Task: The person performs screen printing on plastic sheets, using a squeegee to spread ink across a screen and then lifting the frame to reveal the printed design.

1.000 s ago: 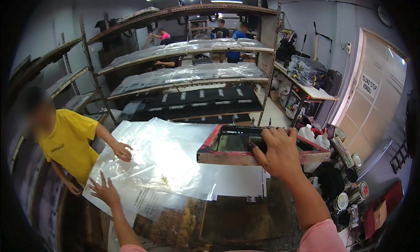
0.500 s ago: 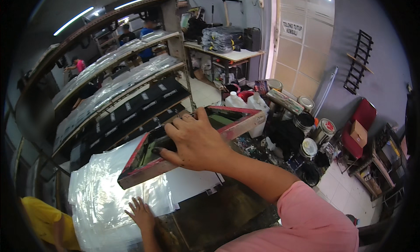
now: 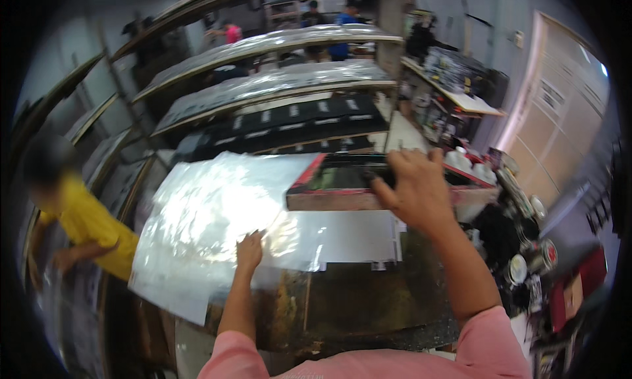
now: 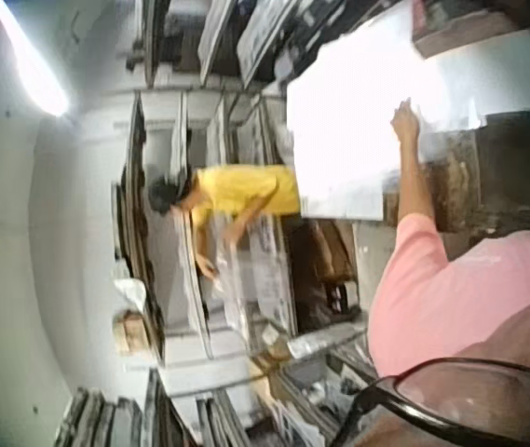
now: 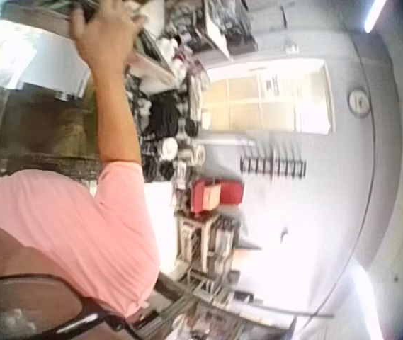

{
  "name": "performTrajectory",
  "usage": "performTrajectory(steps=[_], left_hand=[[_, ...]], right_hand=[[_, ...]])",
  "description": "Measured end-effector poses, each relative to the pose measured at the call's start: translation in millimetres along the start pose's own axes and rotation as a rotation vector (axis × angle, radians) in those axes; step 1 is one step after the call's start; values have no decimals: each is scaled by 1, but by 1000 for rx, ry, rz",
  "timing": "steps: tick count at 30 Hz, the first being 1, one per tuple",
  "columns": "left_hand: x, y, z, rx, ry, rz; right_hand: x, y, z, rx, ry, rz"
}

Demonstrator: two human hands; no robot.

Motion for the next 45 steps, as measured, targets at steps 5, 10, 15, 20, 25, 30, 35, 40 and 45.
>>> performTrajectory(steps=[5,10,15,20,25,30,35,40,45], left_hand=[[55,-64,11,-45,-119,-71],[155,-40,-26,-48,118,38],[239,-1,-59,-317,297,-17],[328,20,-47,-477,401,-76],[353,22,-63,-357,448,-113],[351,22,-66,-307,459,-208],[352,25,-67,-336,483,-206],[346,17,-65,-255,492,-224],[329,-49,-35,-100,-71,-662]], right_hand=[[-5,10,2,5,-40,-49],[1,8,4,7,-33,-67],[8,22,12,124,-113,-62],[10,17,12,52,-100,-102],[15,18,9,92,-90,-44],[17,20,20,100,-80,-82],[18,17,23,28,-58,-79],[15,20,26,108,-88,-60],[19,15,19,77,-108,-109]])
Point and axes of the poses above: each hand's wrist, its own z-axis towards the middle knuckle, its own y-axis out of the palm, x = y × z, the point moved 2 cm from there along z, towards the middle knuckle, and after that the axes turned 3 degrees about -y, right-handed, at the moved point
